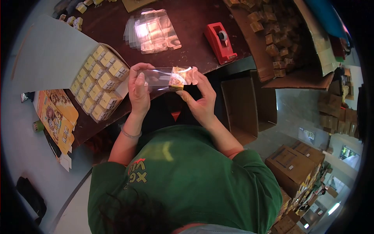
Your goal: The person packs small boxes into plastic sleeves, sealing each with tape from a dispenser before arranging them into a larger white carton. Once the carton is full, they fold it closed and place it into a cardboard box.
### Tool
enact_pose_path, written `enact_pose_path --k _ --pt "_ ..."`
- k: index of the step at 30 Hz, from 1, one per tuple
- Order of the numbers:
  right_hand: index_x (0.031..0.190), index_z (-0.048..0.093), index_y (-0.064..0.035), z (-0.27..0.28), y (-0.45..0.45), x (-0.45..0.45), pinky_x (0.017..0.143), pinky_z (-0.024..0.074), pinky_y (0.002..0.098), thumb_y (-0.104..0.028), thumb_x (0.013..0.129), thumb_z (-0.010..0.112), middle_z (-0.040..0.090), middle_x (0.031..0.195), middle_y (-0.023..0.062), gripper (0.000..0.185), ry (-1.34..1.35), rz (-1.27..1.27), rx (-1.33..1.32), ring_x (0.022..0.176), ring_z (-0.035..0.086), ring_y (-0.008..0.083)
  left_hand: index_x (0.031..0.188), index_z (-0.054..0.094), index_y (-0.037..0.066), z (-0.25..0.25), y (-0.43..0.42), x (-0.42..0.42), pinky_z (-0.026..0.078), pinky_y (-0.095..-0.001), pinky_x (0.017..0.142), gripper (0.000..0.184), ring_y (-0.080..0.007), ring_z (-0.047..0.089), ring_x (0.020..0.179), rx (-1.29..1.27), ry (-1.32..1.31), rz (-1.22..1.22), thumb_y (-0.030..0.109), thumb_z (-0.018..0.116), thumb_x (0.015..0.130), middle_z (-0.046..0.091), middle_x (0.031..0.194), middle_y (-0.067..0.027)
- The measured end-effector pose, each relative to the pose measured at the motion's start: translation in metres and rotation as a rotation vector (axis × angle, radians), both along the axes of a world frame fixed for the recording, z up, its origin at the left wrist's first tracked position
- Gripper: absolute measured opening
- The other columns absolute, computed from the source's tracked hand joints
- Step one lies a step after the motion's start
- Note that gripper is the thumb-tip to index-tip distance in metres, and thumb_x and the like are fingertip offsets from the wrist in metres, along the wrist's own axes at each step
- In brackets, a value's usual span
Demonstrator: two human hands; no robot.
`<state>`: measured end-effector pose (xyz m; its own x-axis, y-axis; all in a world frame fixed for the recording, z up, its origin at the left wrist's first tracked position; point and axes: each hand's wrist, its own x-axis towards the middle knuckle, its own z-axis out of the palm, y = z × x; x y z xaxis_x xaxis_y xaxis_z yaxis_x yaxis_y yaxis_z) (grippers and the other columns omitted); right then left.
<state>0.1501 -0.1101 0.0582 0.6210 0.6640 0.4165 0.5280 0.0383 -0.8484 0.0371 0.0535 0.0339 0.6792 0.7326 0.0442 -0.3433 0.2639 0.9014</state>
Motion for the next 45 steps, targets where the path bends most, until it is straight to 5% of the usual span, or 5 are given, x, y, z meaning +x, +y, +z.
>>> enact_pose_path --k 4,8,20,26,45 --pt "0.121 0.060 0.0016 -0.012 -0.006 -0.002 0.095 0.0476 0.0325 -0.007 0.077 0.079 0.061 0.121 0.0152 0.049 0.103 0.062 -0.021 0.111 0.061 0.0244 0.121 0.050 0.004 0.004 0.002 -0.006 0.049 -0.0283 0.085 0.032 -0.0134 0.058 0.094 0.027 0.043 -0.022 0.024 0.049 0.096 0.056 0.114 -0.0085" --pt "0.121 0.057 0.0022 -0.013 -0.001 -0.009 0.098 0.0449 0.0311 -0.003 0.084 0.072 0.056 0.127 0.0092 0.040 0.729 0.145 0.241 0.113 0.057 0.0162 0.119 0.050 0.004 -0.007 0.004 -0.012 0.047 -0.0282 0.088 0.032 -0.0127 0.056 0.094 0.175 0.049 -0.021 0.023 0.052 0.094 0.055 0.114 -0.0085" --pt "0.131 0.055 -0.0008 -0.011 0.006 0.011 0.104 0.0403 0.0338 -0.003 0.078 0.075 0.055 0.128 0.0118 0.056 0.116 0.158 0.049 0.122 0.053 0.0218 0.113 0.051 0.004 -0.001 0.002 -0.010 0.045 -0.0305 0.092 0.029 -0.0146 0.054 0.099 0.248 0.002 0.082 0.022 0.055 0.091 0.055 0.112 -0.0093" --pt "0.111 0.065 -0.0014 -0.002 0.001 0.020 0.091 0.0482 0.0331 -0.011 0.073 0.080 0.061 0.117 0.0137 0.042 0.171 0.247 -0.049 0.106 0.062 0.0261 0.110 0.053 0.002 0.007 -0.001 -0.009 0.042 -0.0295 0.094 0.022 -0.0142 0.054 0.100 0.048 -0.014 0.111 0.016 0.050 0.093 0.058 0.106 -0.0078" --pt "0.112 0.070 -0.0065 -0.006 -0.002 0.025 0.093 0.0487 0.0336 -0.007 0.074 0.080 0.062 0.117 0.0113 0.040 0.186 0.333 -0.100 0.105 0.064 0.0251 0.104 0.053 0.004 0.001 -0.012 -0.018 0.043 -0.0218 0.078 0.016 -0.0074 0.052 0.087 -0.044 0.231 0.046 0.009 0.061 0.091 0.056 0.095 -0.0018"
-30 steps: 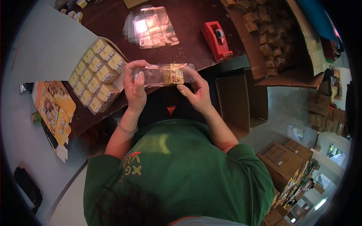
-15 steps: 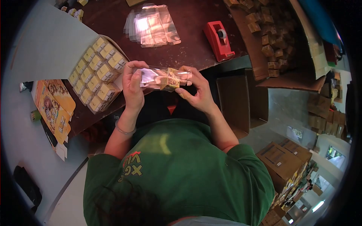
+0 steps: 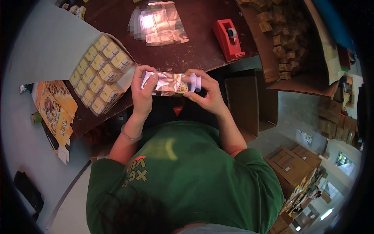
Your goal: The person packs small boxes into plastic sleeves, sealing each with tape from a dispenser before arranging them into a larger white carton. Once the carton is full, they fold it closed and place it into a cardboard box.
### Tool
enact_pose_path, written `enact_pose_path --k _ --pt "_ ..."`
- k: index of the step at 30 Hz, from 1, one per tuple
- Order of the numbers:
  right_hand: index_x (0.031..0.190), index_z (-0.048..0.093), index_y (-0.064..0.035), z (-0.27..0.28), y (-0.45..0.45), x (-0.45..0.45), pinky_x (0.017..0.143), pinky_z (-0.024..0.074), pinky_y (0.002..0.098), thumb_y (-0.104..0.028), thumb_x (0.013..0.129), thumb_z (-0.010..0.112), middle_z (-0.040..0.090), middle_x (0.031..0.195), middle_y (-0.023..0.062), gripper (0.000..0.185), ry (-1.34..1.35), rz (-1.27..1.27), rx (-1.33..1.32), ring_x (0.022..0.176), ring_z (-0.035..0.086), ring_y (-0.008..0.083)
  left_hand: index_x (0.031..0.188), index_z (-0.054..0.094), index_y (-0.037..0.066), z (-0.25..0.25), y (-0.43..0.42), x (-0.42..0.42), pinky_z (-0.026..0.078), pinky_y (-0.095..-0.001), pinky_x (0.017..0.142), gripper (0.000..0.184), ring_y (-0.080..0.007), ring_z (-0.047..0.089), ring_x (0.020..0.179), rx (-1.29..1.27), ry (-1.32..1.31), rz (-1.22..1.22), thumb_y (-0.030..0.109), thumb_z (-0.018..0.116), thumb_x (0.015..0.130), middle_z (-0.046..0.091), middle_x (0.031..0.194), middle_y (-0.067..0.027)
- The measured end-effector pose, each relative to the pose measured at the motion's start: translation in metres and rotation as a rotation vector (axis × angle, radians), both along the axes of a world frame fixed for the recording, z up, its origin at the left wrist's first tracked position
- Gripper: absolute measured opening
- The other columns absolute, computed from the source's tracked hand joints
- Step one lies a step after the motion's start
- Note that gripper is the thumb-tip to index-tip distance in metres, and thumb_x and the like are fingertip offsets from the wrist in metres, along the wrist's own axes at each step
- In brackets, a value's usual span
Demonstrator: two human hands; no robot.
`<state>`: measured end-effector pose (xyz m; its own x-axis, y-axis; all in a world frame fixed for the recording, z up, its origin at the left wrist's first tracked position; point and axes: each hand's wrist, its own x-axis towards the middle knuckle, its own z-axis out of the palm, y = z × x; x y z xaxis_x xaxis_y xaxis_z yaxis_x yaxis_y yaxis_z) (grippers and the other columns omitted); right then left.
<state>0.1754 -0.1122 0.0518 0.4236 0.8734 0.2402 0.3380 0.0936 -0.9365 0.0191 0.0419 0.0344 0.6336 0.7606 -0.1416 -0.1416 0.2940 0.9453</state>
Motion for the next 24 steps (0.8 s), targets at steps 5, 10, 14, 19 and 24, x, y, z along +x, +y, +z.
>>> enact_pose_path --k 5,10,14,19,24 --pt "0.114 0.070 -0.0029 -0.017 -0.001 -0.028 0.085 0.0507 0.0284 0.001 0.079 0.075 0.066 0.108 0.0100 0.035 0.375 -0.244 0.050 0.095 0.066 0.0180 0.105 0.052 0.005 0.006 0.005 0.003 0.042 -0.0208 0.072 0.019 -0.0061 0.051 0.083 0.059 0.031 -0.058 0.015 0.061 0.092 0.054 0.092 -0.0005" --pt "0.102 0.074 -0.0004 -0.014 -0.006 -0.038 0.072 0.0498 0.0242 0.003 0.082 0.073 0.069 0.090 0.0087 0.020 0.150 -0.314 0.045 0.081 0.065 0.0140 0.107 0.051 0.005 0.007 0.009 -0.001 0.042 -0.0202 0.072 0.019 -0.0055 0.050 0.083 0.159 0.047 -0.135 0.014 0.060 0.092 0.054 0.092 -0.0005" --pt "0.101 0.074 -0.0001 -0.012 -0.004 -0.038 0.064 0.0494 0.0248 0.003 0.083 0.072 0.069 0.082 0.0097 0.019 0.091 -0.331 -0.025 0.070 0.064 0.0131 0.107 0.051 0.005 0.001 0.004 -0.006 0.043 -0.0207 0.074 0.021 -0.0059 0.051 0.084 0.178 0.024 -0.086 0.013 0.062 0.091 0.054 0.095 -0.0012" --pt "0.109 0.072 -0.0028 0.000 0.001 -0.041 0.063 0.0499 0.0257 0.004 0.083 0.070 0.068 0.085 0.0099 0.027 -0.007 -0.157 -0.014 0.070 0.063 0.0135 0.108 0.052 0.005 -0.003 -0.001 -0.010 0.044 -0.0196 0.074 0.021 -0.0065 0.053 0.086 0.184 0.002 -0.023 0.014 0.061 0.092 0.056 0.097 -0.0021" --pt "0.117 0.068 -0.0022 0.003 -0.004 -0.032 0.078 0.0516 0.0274 0.004 0.085 0.066 0.066 0.101 0.0116 0.032 0.136 -0.058 -0.058 0.089 0.065 0.0171 0.109 0.053 0.006 -0.003 0.002 -0.014 0.043 -0.0173 0.071 0.017 -0.0058 0.054 0.087 -0.125 -0.023 -0.061 0.012 0.058 0.094 0.058 0.101 -0.0016"
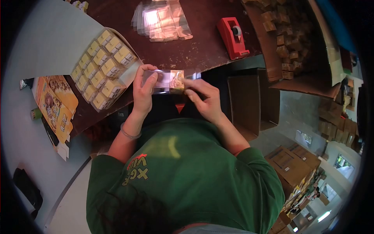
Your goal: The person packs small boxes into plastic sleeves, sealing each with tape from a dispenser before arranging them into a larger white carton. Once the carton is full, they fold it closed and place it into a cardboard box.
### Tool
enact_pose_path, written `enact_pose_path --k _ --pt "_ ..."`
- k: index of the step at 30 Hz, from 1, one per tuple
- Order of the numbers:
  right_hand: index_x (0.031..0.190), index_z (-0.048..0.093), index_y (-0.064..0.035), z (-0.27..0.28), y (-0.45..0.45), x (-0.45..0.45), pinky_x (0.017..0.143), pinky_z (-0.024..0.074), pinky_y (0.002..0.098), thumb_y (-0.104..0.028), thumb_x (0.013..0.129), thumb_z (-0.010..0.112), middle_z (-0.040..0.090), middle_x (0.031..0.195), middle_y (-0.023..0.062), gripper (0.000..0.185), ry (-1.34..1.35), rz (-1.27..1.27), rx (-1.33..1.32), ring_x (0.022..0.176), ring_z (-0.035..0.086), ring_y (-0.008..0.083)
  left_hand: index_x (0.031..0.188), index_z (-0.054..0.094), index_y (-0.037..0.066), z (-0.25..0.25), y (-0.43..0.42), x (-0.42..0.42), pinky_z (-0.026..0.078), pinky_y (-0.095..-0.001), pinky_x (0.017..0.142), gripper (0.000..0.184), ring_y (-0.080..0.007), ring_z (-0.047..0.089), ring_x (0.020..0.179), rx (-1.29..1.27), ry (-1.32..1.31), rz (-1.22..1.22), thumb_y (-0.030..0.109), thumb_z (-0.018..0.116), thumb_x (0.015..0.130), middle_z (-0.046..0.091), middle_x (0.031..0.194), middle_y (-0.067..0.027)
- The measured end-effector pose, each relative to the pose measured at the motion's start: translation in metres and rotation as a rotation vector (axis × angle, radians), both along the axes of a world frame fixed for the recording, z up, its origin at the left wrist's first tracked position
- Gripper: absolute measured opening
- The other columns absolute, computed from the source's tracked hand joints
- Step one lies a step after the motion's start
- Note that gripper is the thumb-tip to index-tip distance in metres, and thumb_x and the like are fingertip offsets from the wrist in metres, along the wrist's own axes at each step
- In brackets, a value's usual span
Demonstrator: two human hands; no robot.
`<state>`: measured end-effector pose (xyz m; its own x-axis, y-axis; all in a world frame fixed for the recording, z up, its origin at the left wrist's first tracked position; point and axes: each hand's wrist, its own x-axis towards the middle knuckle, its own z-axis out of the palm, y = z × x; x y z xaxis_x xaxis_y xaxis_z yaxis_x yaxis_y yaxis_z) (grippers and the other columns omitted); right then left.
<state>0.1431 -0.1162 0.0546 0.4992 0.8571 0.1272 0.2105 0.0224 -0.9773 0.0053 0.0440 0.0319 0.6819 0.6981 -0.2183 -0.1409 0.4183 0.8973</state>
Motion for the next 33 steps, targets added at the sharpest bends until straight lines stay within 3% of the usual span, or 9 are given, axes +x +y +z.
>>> enact_pose_path --k 2,5,8,14,18,21,24,27,33 --pt "0.123 0.064 -0.0029 -0.005 -0.004 0.003 0.093 0.0497 0.0302 0.002 0.084 0.068 0.064 0.121 0.0150 0.040 0.281 -0.040 0.092 0.109 0.064 0.0210 0.110 0.054 0.006 0.000 0.002 0.002 0.045 -0.0184 0.073 0.017 -0.0072 0.057 0.089 -0.043 -0.015 -0.010 0.018 0.051 0.099 0.059 0.103 -0.0027" --pt "0.126 0.063 -0.0048 -0.012 -0.008 -0.002 0.099 0.0465 0.0358 -0.006 0.082 0.072 0.055 0.139 0.0165 0.044 -0.055 0.237 -0.032 0.121 0.059 0.0275 0.119 0.053 0.004 -0.006 -0.010 0.005 0.046 -0.0253 0.089 0.041 -0.0123 0.057 0.100 -0.039 -0.001 -0.142 0.038 0.034 0.106 0.058 0.109 -0.0063" --pt "0.122 0.066 -0.0081 0.011 0.000 -0.005 0.098 0.0476 0.0363 -0.008 0.085 0.070 0.059 0.134 0.0151 0.037 -0.014 0.208 -0.073 0.119 0.060 0.0292 0.138 0.043 0.004 -0.001 -0.021 0.011 0.042 -0.0335 0.100 0.059 -0.0183 0.055 0.112 -0.061 -0.043 -0.206 0.049 0.020 0.106 0.054 0.124 -0.0094" --pt "0.116 0.068 -0.0044 0.008 0.019 0.047 0.100 0.0462 0.0358 -0.003 0.087 0.065 0.063 0.126 0.0145 0.028 0.100 0.542 -0.068 0.118 0.060 0.0272 0.154 0.021 0.007 0.017 -0.012 0.003 0.036 -0.0379 0.109 0.065 -0.0217 0.043 0.133 -0.431 -0.181 -0.338 0.050 0.019 0.105 0.041 0.146 -0.0139" --pt "0.102 0.071 0.0009 0.035 0.043 0.082 0.093 0.0489 0.0340 -0.009 0.084 0.073 0.070 0.106 0.0113 0.021 0.285 0.823 -0.156 0.104 0.064 0.0210 0.153 0.020 0.003 0.002 0.026 0.004 0.043 -0.0347 0.105 0.075 -0.0212 0.055 0.124 -0.503 -0.126 -0.814 0.026 0.061 0.095 0.057 0.132 -0.0123" --pt "0.103 0.068 -0.0007 0.048 0.070 0.097 0.092 0.0493 0.0342 -0.011 0.081 0.076 0.067 0.110 0.0114 0.026 -0.075 0.573 -0.067 0.104 0.064 0.0242 0.149 0.028 0.004 0.004 0.024 0.024 0.047 -0.0327 0.097 0.082 -0.0192 0.058 0.115 -0.537 -0.274 -0.746 0.006 0.074 0.081 0.055 0.131 -0.0122" --pt "0.111 0.068 -0.0019 0.035 0.112 0.133 0.090 0.0507 0.0347 -0.014 0.084 0.072 0.068 0.112 0.0139 0.030 -0.451 0.085 0.054 0.104 0.064 0.0238 0.130 0.045 0.005 -0.026 0.022 0.049 0.044 -0.0332 0.100 0.063 -0.0183 0.057 0.112 0.258 -0.103 -0.286 0.003 0.078 0.076 0.056 0.118 -0.0066" --pt "0.114 0.067 -0.0009 -0.003 0.164 0.171 0.078 0.0542 0.0317 -0.017 0.090 0.069 0.071 0.100 0.0128 0.029 -0.072 0.007 -0.126 0.086 0.068 0.0189 0.121 0.048 0.004 -0.051 0.029 0.060 0.046 -0.0350 0.097 0.059 -0.0243 0.058 0.111 0.627 0.207 -0.091 0.005 0.080 0.072 0.057 0.118 -0.0116" --pt "0.117 0.065 -0.0009 -0.053 0.295 0.229 0.082 0.0533 0.0380 -0.022 0.083 0.073 0.068 0.105 0.0211 0.040 -0.467 -0.229 -0.136 0.096 0.068 0.0298 0.122 0.047 0.004 -0.052 0.024 0.064 0.047 -0.0389 0.096 0.060 -0.0350 0.057 0.112 0.796 0.263 -0.038 0.009 0.080 0.073 0.055 0.119 -0.0159"
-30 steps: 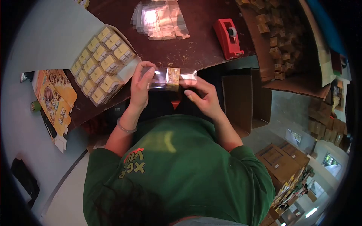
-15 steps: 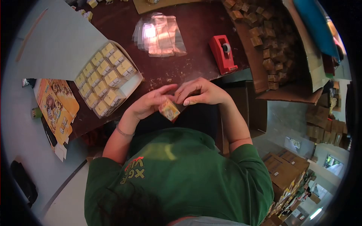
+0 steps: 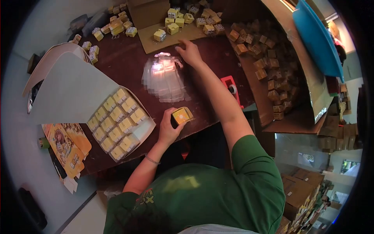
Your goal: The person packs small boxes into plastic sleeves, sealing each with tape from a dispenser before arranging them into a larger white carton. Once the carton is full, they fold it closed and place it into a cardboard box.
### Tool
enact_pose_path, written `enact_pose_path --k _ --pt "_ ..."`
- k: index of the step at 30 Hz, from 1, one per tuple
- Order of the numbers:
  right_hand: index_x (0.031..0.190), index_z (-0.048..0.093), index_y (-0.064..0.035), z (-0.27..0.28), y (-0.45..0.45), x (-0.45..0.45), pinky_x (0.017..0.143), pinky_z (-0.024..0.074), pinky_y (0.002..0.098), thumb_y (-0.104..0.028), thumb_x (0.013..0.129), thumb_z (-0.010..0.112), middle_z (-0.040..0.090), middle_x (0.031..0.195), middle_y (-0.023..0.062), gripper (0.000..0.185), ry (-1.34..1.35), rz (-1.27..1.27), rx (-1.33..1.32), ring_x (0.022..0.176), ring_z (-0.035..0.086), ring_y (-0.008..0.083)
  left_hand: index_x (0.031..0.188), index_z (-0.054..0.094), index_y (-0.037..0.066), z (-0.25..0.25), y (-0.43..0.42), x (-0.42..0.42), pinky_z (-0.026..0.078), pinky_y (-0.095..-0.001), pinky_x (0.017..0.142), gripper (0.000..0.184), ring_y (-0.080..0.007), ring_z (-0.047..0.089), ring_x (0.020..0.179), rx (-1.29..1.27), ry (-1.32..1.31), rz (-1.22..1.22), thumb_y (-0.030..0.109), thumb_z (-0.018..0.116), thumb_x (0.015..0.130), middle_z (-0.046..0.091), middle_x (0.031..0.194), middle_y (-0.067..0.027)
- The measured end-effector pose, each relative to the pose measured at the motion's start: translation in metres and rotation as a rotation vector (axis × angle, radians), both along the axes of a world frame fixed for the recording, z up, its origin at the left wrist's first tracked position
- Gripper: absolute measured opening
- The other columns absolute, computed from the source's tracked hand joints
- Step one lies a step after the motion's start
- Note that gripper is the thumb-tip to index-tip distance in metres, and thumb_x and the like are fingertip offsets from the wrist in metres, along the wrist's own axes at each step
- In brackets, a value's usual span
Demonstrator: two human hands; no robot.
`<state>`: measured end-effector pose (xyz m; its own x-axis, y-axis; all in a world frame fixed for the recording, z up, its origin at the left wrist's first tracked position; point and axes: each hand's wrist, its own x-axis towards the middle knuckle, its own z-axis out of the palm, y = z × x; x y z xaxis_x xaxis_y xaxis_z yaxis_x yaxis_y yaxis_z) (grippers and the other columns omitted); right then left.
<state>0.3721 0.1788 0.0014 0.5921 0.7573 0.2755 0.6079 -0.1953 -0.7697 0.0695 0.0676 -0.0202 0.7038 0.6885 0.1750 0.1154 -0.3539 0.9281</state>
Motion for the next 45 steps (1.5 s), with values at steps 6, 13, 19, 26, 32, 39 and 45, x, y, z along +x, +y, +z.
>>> enact_pose_path --k 6,13,19,26,32,39,45 --pt "0.131 0.053 -0.0057 0.021 0.103 -0.027 0.085 0.0516 0.0491 -0.051 0.081 0.070 0.060 0.114 0.0269 0.069 -0.421 -0.158 -0.117 0.099 0.062 0.0423 0.122 0.048 0.004 -0.003 0.003 -0.001 0.045 -0.0389 0.100 0.061 -0.0359 0.055 0.116 -0.033 -0.005 -0.030 0.002 0.077 0.068 0.054 0.120 -0.0174" --pt "0.114 0.060 0.0025 -0.020 0.104 0.003 0.075 0.0562 0.0396 -0.044 0.083 0.068 0.066 0.100 0.0191 0.057 0.266 -0.125 -0.068 0.083 0.067 0.0347 0.122 0.049 0.004 -0.001 0.005 -0.002 0.045 -0.0391 0.100 0.061 -0.0358 0.056 0.115 -0.052 -0.023 -0.045 0.001 0.077 0.068 0.055 0.120 -0.0173" --pt "0.110 0.058 -0.0031 0.004 -0.035 -0.028 0.065 0.0525 0.0292 -0.037 0.096 0.058 0.066 0.095 0.0086 0.037 1.091 0.054 0.095 0.075 0.064 0.0166 0.122 0.049 0.004 -0.003 0.005 -0.001 0.045 -0.0393 0.100 0.062 -0.0361 0.055 0.116 -0.054 -0.031 -0.046 0.001 0.076 0.067 0.055 0.120 -0.0169" --pt "0.109 0.066 -0.0030 -0.021 -0.184 -0.109 0.072 0.0482 0.0345 -0.035 0.095 0.062 0.068 0.090 0.0090 0.035 0.357 -0.131 -0.064 0.084 0.063 0.0230 0.119 0.050 0.003 0.001 0.004 -0.002 0.048 -0.0375 0.093 0.055 -0.0317 0.061 0.106 0.024 -0.058 -0.080 0.008 0.080 0.073 0.059 0.114 -0.0145" --pt "0.127 0.056 -0.0019 -0.011 -0.215 -0.135 0.103 0.0382 0.0454 -0.034 0.085 0.073 0.053 0.128 0.0189 0.055 -0.154 -0.178 -0.050 0.120 0.047 0.0373 0.119 0.050 0.003 0.002 0.002 -0.009 0.048 -0.0380 0.093 0.054 -0.0322 0.061 0.107 0.067 -0.039 -0.143 0.011 0.080 0.074 0.059 0.114 -0.0143" --pt "0.129 0.054 0.0028 -0.009 -0.202 -0.117 0.099 0.0443 0.0433 -0.021 0.079 0.078 0.053 0.125 0.0218 0.060 -0.239 0.052 -0.040 0.116 0.051 0.0375 0.123 0.050 0.004 -0.007 0.003 -0.015 0.048 -0.0373 0.095 0.058 -0.0306 0.062 0.109 0.022 -0.030 -0.194 0.012 0.080 0.074 0.061 0.116 -0.0137" --pt "0.131 0.058 0.0005 0.094 -0.208 -0.116 0.095 0.0493 0.0298 -0.018 0.087 0.073 0.066 0.118 0.0103 0.050 0.939 0.454 0.020 0.106 0.062 0.0145 0.125 0.051 0.005 -0.004 0.006 -0.016 0.048 -0.0362 0.095 0.059 -0.0263 0.063 0.110 -0.098 -0.016 -0.264 0.013 0.080 0.075 0.064 0.115 -0.0126"
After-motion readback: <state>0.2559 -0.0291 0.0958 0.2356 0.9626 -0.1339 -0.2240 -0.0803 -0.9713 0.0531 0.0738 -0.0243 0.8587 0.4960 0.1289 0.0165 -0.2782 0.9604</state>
